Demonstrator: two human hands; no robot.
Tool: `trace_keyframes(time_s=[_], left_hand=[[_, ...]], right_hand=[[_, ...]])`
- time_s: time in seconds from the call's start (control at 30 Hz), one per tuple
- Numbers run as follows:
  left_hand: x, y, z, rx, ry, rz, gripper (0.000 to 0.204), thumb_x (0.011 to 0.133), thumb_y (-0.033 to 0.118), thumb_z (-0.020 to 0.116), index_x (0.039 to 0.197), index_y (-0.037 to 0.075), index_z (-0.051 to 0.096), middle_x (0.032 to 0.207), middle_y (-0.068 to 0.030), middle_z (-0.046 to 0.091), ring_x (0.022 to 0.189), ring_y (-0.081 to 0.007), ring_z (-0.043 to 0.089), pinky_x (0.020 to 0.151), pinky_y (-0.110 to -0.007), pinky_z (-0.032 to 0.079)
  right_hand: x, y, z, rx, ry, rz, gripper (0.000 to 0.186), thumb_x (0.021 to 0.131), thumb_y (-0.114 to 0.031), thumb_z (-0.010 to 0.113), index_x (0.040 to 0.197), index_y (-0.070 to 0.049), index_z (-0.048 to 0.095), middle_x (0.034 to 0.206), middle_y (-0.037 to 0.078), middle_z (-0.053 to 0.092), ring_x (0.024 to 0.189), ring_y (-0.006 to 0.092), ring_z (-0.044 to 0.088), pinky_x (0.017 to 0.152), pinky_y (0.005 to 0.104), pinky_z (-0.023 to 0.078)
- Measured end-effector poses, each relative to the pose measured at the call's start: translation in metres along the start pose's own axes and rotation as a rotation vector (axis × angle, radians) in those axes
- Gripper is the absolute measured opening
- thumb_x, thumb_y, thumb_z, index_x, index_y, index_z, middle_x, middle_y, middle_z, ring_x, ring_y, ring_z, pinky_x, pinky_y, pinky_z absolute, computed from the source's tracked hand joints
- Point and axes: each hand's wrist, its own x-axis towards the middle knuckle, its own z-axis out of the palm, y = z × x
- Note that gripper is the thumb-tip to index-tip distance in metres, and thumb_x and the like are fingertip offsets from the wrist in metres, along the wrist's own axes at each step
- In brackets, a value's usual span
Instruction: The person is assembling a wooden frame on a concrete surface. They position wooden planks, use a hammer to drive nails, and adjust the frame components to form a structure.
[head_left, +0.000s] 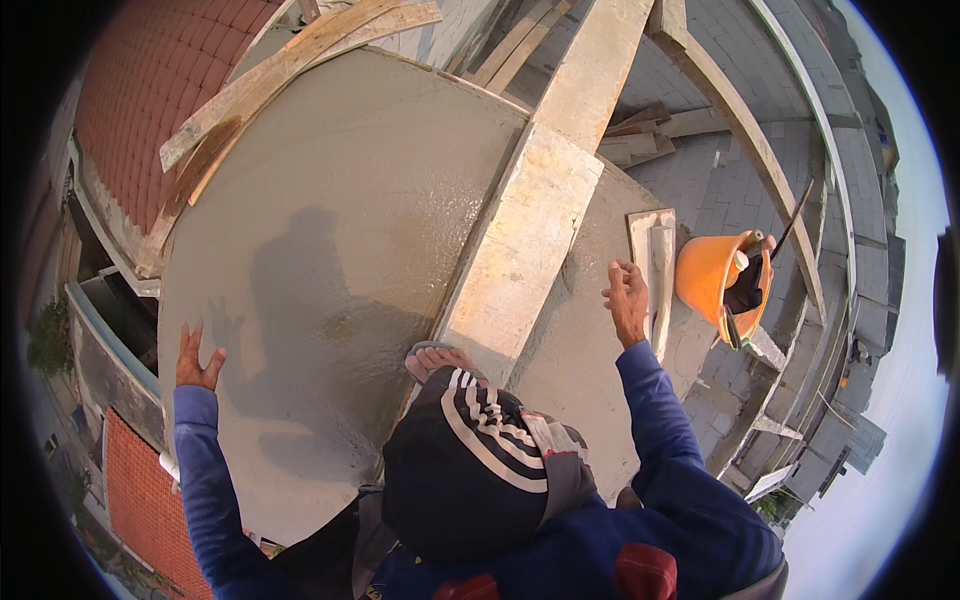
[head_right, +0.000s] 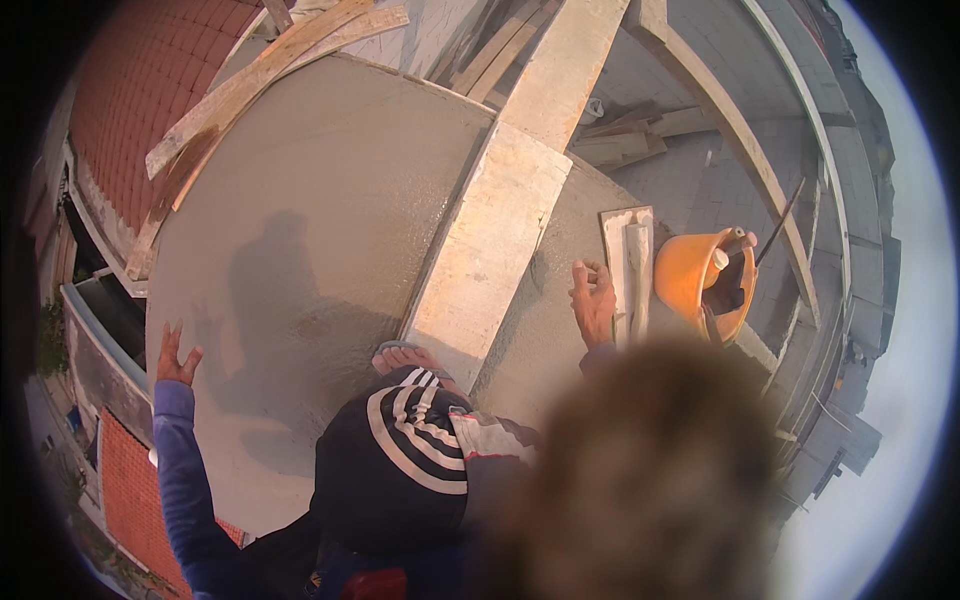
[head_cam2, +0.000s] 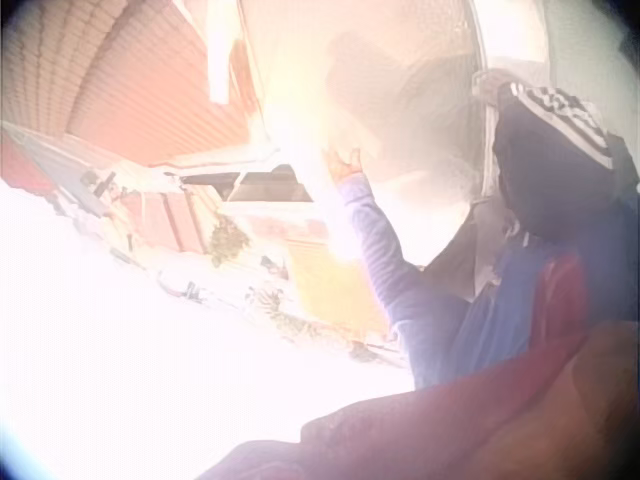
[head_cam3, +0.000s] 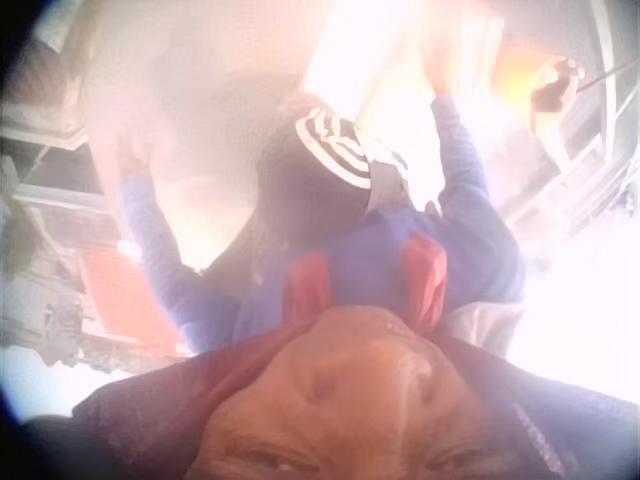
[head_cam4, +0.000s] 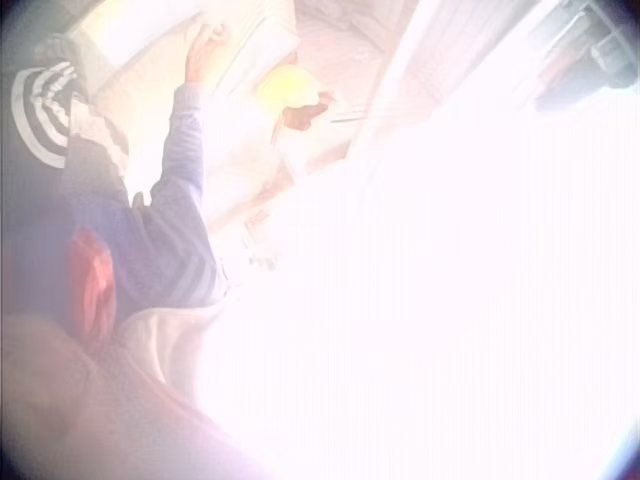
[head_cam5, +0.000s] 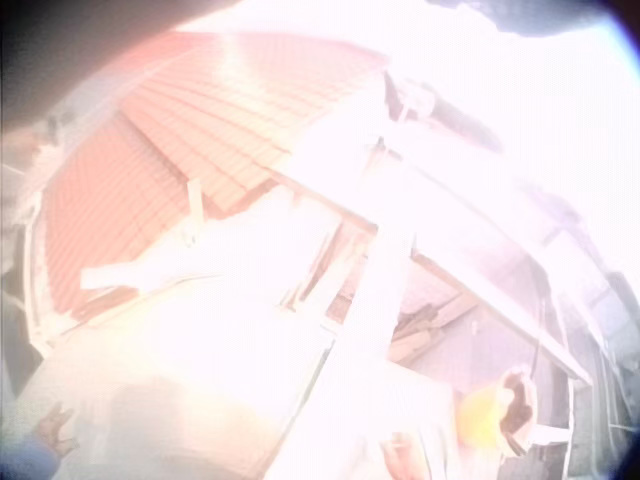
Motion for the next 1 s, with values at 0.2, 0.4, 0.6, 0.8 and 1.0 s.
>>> trace_keyframes(time_s=[0.2,0.4,0.6,0.8,1.0], left_hand=[[-0.041,0.093,0.030,0.027,-0.223,-0.034,0.080,0.085,0.034,0.083,0.154,0.017,0.047,0.163,-0.0258,0.032,0.144,-0.0425,0.044,0.115,-0.045,0.043],[-0.108,0.034,0.004,0.010,-0.180,-0.191,0.078,0.089,0.045,0.078,0.155,0.018,0.046,0.162,-0.0251,0.035,0.143,-0.0416,0.046,0.114,-0.047,0.044],[-0.251,-0.045,-0.016,-0.093,-0.016,-0.606,0.083,0.089,0.053,0.076,0.157,0.019,0.043,0.161,-0.0269,0.036,0.144,-0.0415,0.045,0.116,-0.047,0.041],[-0.443,-0.085,0.130,-0.513,0.109,-1.230,0.103,0.085,0.064,0.075,0.160,0.006,0.035,0.159,-0.0273,0.040,0.147,-0.0396,0.040,0.120,-0.043,0.034],[-0.600,-0.024,0.337,-0.687,0.354,-1.971,0.143,0.066,0.077,0.081,0.161,-0.008,0.015,0.159,-0.0341,0.034,0.151,-0.0402,0.032,0.124,-0.042,0.026]], right_hand=[[0.024,-0.071,0.109,-0.566,0.107,-0.884,0.061,0.088,-0.041,0.075,0.136,-0.007,0.060,0.144,0.027,0.050,0.132,0.0421,0.050,0.108,0.0533,0.043],[0.028,-0.087,0.157,-1.008,-0.285,-1.401,0.068,0.089,-0.063,0.066,0.130,-0.008,0.064,0.152,0.019,0.048,0.148,0.0446,0.033,0.120,0.0661,0.019],[0.006,-0.080,0.171,-1.140,-0.407,-1.334,0.085,0.076,-0.060,0.080,0.134,-0.004,0.052,0.145,0.020,0.045,0.149,0.0467,0.023,0.119,0.0719,0.012],[0.011,-0.074,0.169,-1.323,-0.423,-1.376,0.104,0.064,-0.063,0.088,0.139,-0.002,0.048,0.149,0.022,0.042,0.150,0.0468,0.022,0.120,0.0701,0.015],[-0.021,-0.115,0.193,-1.562,-0.563,-1.289,0.103,0.063,-0.068,0.085,0.138,-0.004,0.054,0.148,0.018,0.048,0.145,0.0407,0.036,0.115,0.0649,0.029]])
